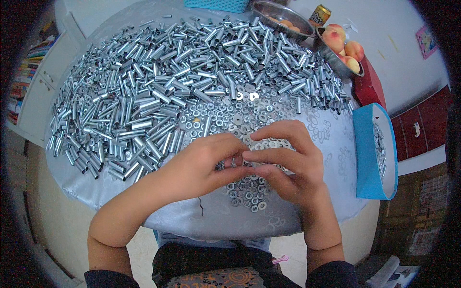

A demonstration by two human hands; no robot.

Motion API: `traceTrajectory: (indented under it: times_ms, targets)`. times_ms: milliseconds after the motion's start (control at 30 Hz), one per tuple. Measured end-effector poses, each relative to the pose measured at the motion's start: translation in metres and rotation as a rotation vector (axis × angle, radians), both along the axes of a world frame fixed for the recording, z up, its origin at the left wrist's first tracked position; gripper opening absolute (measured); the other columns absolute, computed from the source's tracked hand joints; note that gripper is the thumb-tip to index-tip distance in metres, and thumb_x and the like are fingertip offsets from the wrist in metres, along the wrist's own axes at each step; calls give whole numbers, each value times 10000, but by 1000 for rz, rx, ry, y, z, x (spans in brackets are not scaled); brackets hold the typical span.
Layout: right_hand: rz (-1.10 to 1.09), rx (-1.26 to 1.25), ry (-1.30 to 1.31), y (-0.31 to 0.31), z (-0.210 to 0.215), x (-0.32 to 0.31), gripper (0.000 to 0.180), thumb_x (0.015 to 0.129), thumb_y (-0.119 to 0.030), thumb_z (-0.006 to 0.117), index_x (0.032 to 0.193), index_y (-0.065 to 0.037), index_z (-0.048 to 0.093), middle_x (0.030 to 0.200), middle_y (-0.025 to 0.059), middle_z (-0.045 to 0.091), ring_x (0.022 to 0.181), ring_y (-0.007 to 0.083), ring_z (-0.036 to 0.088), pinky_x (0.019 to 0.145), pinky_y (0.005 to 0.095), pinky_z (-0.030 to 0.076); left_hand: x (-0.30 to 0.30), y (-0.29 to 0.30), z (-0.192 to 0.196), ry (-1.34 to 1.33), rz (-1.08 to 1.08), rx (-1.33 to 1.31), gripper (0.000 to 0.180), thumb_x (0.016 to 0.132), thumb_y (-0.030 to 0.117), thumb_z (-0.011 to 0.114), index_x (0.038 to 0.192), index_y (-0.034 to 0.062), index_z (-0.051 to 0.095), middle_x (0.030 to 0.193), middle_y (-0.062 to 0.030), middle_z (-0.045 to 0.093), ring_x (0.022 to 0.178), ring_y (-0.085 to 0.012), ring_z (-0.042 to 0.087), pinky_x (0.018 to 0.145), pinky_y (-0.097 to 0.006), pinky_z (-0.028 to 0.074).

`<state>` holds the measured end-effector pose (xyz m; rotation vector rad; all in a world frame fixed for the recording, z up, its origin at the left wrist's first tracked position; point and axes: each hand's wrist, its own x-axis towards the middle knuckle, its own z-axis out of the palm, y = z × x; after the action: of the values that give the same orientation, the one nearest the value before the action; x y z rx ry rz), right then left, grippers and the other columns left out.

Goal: The person repeatedly picks up cylindrical metal sleeves and washers from a large pile on a table, threads the washers onto the sleeves, and places the assembled units into a blue container. The task continues throughout the clip with consistent hand movements.

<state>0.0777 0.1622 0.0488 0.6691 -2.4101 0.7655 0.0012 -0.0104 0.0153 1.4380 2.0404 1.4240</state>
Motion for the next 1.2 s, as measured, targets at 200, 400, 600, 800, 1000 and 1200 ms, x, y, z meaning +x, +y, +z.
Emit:
traceTrajectory:
  times_ms: [200, 400, 600, 800, 1000, 1200]
  targets:
    - [4, -24, -80, 2, -8, -1, 239, 672, -160, 678, 903, -124, 629, 915, 56, 582, 825, 233, 551, 711, 350, 410, 2, 2, -4, -52, -40, -15, 186, 757, 160, 629, 811, 8, 535, 712, -119, 525, 651, -277, 538, 582, -351, 426]
    - [26, 42, -104, 4, -13, -1, 271, 687, -122, 652, 951, -98, 591, 876, 45, 593, 797, 218, 558, 706, 344, 404, 0, 2, -6, 34, -19, -40, 195, 748, 168, 637, 806, 9, 540, 708, -118, 525, 664, -279, 543, 587, -355, 432]
    - [11, 18, -134, 4, -16, 0, 242, 684, -104, 646, 920, -98, 592, 869, 39, 589, 796, 221, 556, 717, 348, 403, 0, 0, 4, 50, 25, -112, 206, 731, 160, 646, 840, 11, 555, 729, -116, 538, 675, -257, 553, 596, -333, 440]
    - [38, 79, -112, 4, -3, 2, 219, 691, -157, 652, 898, -104, 604, 931, 70, 559, 871, 260, 535, 742, 380, 400, -2, -1, 5, -16, 61, -7, 219, 701, 115, 664, 874, 16, 573, 744, -99, 558, 677, -212, 562, 604, -297, 448]
    - [-72, 41, -123, 10, 4, 4, 228, 705, -185, 651, 904, -83, 607, 987, 110, 541, 916, 290, 519, 777, 378, 405, 1, 3, 4, -270, 126, 49, 190, 746, 117, 651, 882, 11, 570, 740, -53, 578, 651, -128, 551, 594, -247, 439]
    - [-290, 130, -255, 49, -17, -7, 196, 734, -107, 601, 920, -44, 604, 894, 118, 580, 850, 295, 539, 748, 364, 421, -16, -1, 3, -874, 147, 145, 184, 820, 111, 582, 943, -18, 535, 817, -62, 600, 709, -99, 571, 650, -222, 465]
